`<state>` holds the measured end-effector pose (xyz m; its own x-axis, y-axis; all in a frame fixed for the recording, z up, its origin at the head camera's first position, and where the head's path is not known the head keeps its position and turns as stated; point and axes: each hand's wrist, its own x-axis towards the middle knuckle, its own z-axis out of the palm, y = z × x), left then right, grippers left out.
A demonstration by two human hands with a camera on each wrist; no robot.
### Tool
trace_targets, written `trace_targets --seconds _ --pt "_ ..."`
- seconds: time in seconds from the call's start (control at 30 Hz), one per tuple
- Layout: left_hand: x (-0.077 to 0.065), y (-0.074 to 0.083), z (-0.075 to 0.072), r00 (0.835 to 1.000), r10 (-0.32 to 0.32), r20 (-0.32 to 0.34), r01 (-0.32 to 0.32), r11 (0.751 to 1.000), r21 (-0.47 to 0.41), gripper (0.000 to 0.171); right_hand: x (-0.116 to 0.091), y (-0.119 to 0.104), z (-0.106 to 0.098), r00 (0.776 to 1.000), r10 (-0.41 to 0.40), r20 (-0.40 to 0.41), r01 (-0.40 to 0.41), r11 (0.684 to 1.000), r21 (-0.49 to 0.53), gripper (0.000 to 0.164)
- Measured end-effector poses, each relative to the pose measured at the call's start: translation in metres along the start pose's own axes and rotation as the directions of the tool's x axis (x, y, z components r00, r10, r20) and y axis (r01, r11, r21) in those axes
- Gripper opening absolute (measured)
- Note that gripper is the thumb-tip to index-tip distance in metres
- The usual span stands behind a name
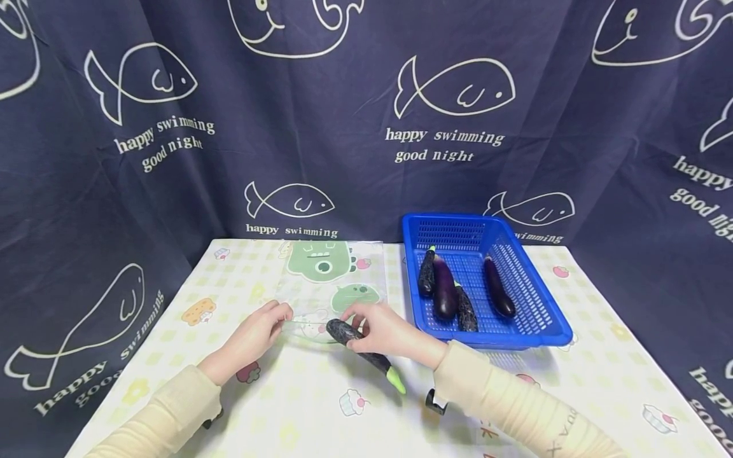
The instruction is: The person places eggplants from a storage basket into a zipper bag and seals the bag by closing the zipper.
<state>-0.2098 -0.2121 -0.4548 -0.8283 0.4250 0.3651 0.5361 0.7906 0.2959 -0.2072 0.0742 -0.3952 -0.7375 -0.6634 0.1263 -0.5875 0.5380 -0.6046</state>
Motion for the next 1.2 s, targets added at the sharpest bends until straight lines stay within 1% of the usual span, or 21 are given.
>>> trace_targets --seconds 0.2,0.33,0.53,0.77,0.9,1.03,1.2 --pt "0.001 0.001 -0.001 1.000 0.008 0.001 -0.008 1.000 -0.006 0.026 -0.001 0.000 0.004 1.000 -0.001 -0.005 0.001 0.999 -0.040 0.039" --pt "0.002 0.002 0.000 1.000 0.011 0.000 -0.011 1.000 -0.003 0.026 -0.001 -0.001 0.007 1.000 -0.007 -0.017 0.005 0.993 -0.120 0.040" --pt "0.002 0.003 0.001 1.000 0.015 -0.004 -0.015 1.000 0.000 0.026 -0.004 -0.008 0.011 0.999 -0.022 -0.036 0.013 0.968 -0.250 0.043" --pt "0.002 0.004 -0.001 1.000 0.025 -0.009 -0.025 1.000 0.004 0.025 -0.003 -0.011 0.019 0.997 -0.044 -0.057 0.022 0.938 -0.346 0.041" --pt "0.003 0.005 -0.002 1.000 0.026 -0.013 -0.025 1.000 0.009 0.025 -0.001 -0.012 0.023 0.991 -0.101 -0.084 0.057 0.908 -0.416 0.038" --pt "0.004 0.005 -0.002 0.999 0.027 -0.016 -0.027 1.000 0.015 0.025 0.000 -0.012 0.028 0.982 -0.161 -0.101 0.089 0.860 -0.503 0.034" --pt "0.006 0.005 -0.002 1.000 0.027 -0.014 -0.026 0.999 0.021 0.024 0.001 -0.012 0.035 0.973 -0.201 -0.111 0.098 0.801 -0.590 0.029"
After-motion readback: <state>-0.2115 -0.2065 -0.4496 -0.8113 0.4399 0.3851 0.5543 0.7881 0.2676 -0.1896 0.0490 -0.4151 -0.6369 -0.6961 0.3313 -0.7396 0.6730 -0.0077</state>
